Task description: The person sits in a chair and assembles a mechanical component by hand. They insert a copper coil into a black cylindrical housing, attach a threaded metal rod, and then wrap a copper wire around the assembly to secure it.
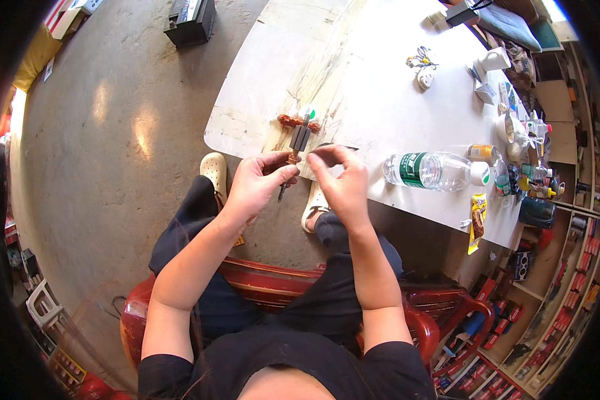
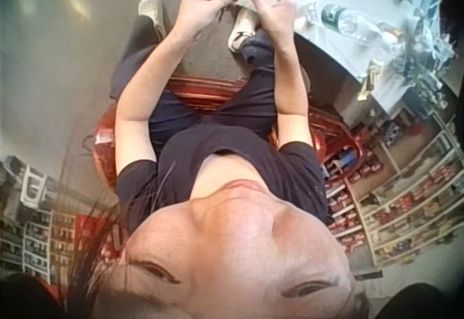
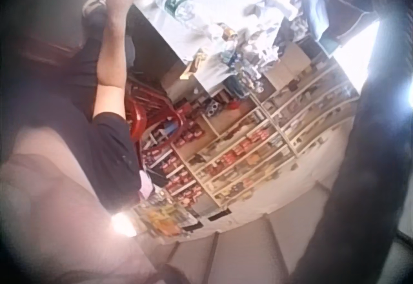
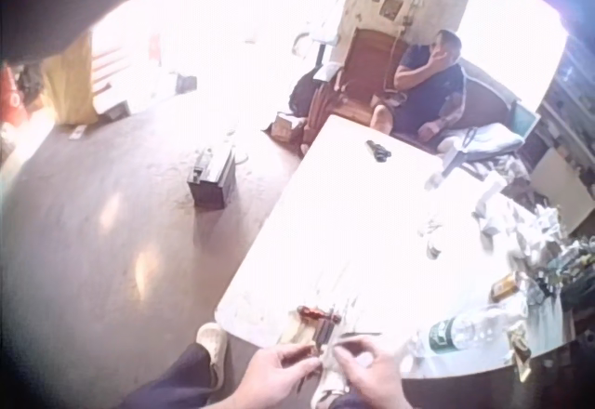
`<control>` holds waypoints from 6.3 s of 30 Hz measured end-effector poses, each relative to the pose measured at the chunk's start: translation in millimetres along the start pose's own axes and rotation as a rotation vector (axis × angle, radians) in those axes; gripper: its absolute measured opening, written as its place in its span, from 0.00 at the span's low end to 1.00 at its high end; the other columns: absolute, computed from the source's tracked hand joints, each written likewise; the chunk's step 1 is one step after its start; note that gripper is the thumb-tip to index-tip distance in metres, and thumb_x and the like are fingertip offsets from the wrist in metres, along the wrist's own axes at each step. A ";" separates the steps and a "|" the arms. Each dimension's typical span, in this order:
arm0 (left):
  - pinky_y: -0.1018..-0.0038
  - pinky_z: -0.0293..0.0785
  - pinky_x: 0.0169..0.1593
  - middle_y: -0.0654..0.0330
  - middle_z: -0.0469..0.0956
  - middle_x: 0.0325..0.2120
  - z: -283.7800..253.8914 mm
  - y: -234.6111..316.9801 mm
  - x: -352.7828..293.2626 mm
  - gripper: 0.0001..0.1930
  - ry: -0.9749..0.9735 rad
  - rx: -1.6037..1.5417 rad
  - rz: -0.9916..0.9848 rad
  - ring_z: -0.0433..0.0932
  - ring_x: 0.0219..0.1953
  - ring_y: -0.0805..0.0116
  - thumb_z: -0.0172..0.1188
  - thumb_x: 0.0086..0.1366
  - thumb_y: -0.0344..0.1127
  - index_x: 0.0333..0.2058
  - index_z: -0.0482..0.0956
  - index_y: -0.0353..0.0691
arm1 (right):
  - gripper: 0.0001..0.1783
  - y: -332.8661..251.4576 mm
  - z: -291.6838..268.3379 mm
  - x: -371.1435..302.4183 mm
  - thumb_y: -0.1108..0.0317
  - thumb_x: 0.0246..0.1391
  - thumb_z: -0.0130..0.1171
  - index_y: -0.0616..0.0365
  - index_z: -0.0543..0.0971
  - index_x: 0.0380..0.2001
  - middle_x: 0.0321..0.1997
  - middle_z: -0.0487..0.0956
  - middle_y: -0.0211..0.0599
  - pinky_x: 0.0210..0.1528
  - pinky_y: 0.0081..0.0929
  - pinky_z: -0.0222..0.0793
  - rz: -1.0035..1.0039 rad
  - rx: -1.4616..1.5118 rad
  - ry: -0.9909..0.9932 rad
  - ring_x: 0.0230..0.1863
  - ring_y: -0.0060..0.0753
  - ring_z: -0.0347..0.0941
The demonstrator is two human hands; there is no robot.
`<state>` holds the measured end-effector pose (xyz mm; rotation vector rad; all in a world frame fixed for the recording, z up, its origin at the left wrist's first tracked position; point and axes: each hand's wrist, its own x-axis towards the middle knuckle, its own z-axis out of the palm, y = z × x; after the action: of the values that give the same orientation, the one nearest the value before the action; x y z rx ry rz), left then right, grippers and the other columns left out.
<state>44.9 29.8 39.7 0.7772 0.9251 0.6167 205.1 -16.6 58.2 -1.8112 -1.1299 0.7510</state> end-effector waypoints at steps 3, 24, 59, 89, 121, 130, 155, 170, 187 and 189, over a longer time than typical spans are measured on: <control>0.82 0.74 0.36 0.61 0.82 0.31 1.5 -3.9 -0.2 0.15 0.050 0.152 0.112 0.78 0.31 0.80 0.62 0.61 0.26 0.46 0.78 0.28 | 0.10 -4.3 9.4 -5.3 0.69 0.53 0.63 0.65 0.79 0.34 0.31 0.80 0.32 0.42 0.21 0.68 0.222 0.325 -0.152 0.37 0.20 0.74; 0.81 0.73 0.39 0.62 0.81 0.33 2.6 -2.1 0.3 0.13 -0.116 -0.100 -0.006 0.77 0.34 0.78 0.62 0.62 0.26 0.45 0.79 0.30 | 0.06 23.6 13.2 -4.3 0.73 0.54 0.57 0.53 0.72 0.25 0.21 0.66 0.21 0.28 0.18 0.58 0.754 1.176 -0.194 0.24 0.16 0.61; 0.78 0.76 0.37 0.59 0.79 0.33 -19.0 3.2 3.3 0.14 -0.203 0.171 0.009 0.78 0.31 0.75 0.57 0.65 0.26 0.48 0.76 0.25 | 0.07 9.1 -30.4 17.8 0.71 0.60 0.56 0.60 0.77 0.40 0.35 0.79 0.31 0.31 0.12 0.64 0.399 0.911 -0.138 0.34 0.16 0.70; 0.77 0.76 0.40 0.57 0.80 0.34 -17.6 6.3 2.8 0.14 -0.283 0.049 -0.020 0.80 0.33 0.70 0.51 0.70 0.30 0.51 0.75 0.29 | 0.06 -10.2 -29.2 13.6 0.69 0.63 0.52 0.61 0.73 0.35 0.37 0.80 0.39 0.41 0.22 0.71 0.037 0.655 -0.125 0.35 0.23 0.74; 0.87 0.57 0.29 0.74 0.71 0.25 -20.0 -3.6 7.2 0.10 -0.170 0.068 0.012 0.62 0.26 0.87 0.58 0.67 0.35 0.43 0.79 0.35 | 0.06 -14.9 -11.7 8.3 0.77 0.53 0.59 0.65 0.78 0.35 0.30 0.79 0.37 0.32 0.20 0.69 -0.188 0.064 -0.042 0.28 0.24 0.74; 0.88 0.55 0.29 0.75 0.69 0.24 -19.6 -2.7 9.3 0.11 -0.176 0.111 -0.011 0.61 0.25 0.87 0.57 0.68 0.36 0.43 0.80 0.35 | 0.05 -11.6 -5.1 8.6 0.77 0.51 0.61 0.63 0.78 0.34 0.29 0.76 0.37 0.28 0.23 0.66 -0.212 0.015 0.050 0.25 0.26 0.69; 0.87 0.53 0.26 0.75 0.67 0.22 -22.9 -6.1 10.7 0.11 -0.189 0.214 -0.026 0.60 0.23 0.87 0.56 0.68 0.36 0.43 0.80 0.35 | 0.06 -13.4 -3.4 7.9 0.78 0.45 0.64 0.59 0.79 0.29 0.27 0.79 0.36 0.29 0.27 0.69 -0.331 -0.160 0.124 0.27 0.33 0.74; 0.86 0.52 0.24 0.73 0.67 0.21 -29.7 -5.8 9.7 0.12 -0.060 -0.159 -0.058 0.59 0.20 0.86 0.54 0.70 0.37 0.42 0.77 0.32 | 0.03 8.5 -18.3 32.0 0.76 0.51 0.61 0.62 0.77 0.30 0.29 0.78 0.40 0.35 0.35 0.69 -0.351 -0.400 0.567 0.31 0.42 0.75; 0.64 0.71 0.37 0.50 0.77 0.30 -46.5 11.6 24.6 0.10 0.442 1.048 0.555 0.76 0.32 0.53 0.59 0.63 0.33 0.39 0.78 0.32 | 0.06 11.3 -43.6 39.7 0.78 0.60 0.51 0.66 0.75 0.40 0.36 0.81 0.37 0.42 0.22 0.74 0.056 0.270 0.318 0.36 0.23 0.78; 0.62 0.71 0.39 0.50 0.77 0.30 -47.2 11.7 26.0 0.11 0.453 1.104 0.558 0.76 0.33 0.51 0.59 0.63 0.33 0.41 0.77 0.33 | 0.09 14.0 -45.8 40.8 0.80 0.60 0.46 0.67 0.74 0.41 0.39 0.80 0.39 0.45 0.24 0.75 0.062 0.276 0.266 0.39 0.26 0.78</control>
<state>14.4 71.0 19.4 1.9826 1.4986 0.7656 265.0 1.5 64.6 -1.6594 -0.7607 0.6443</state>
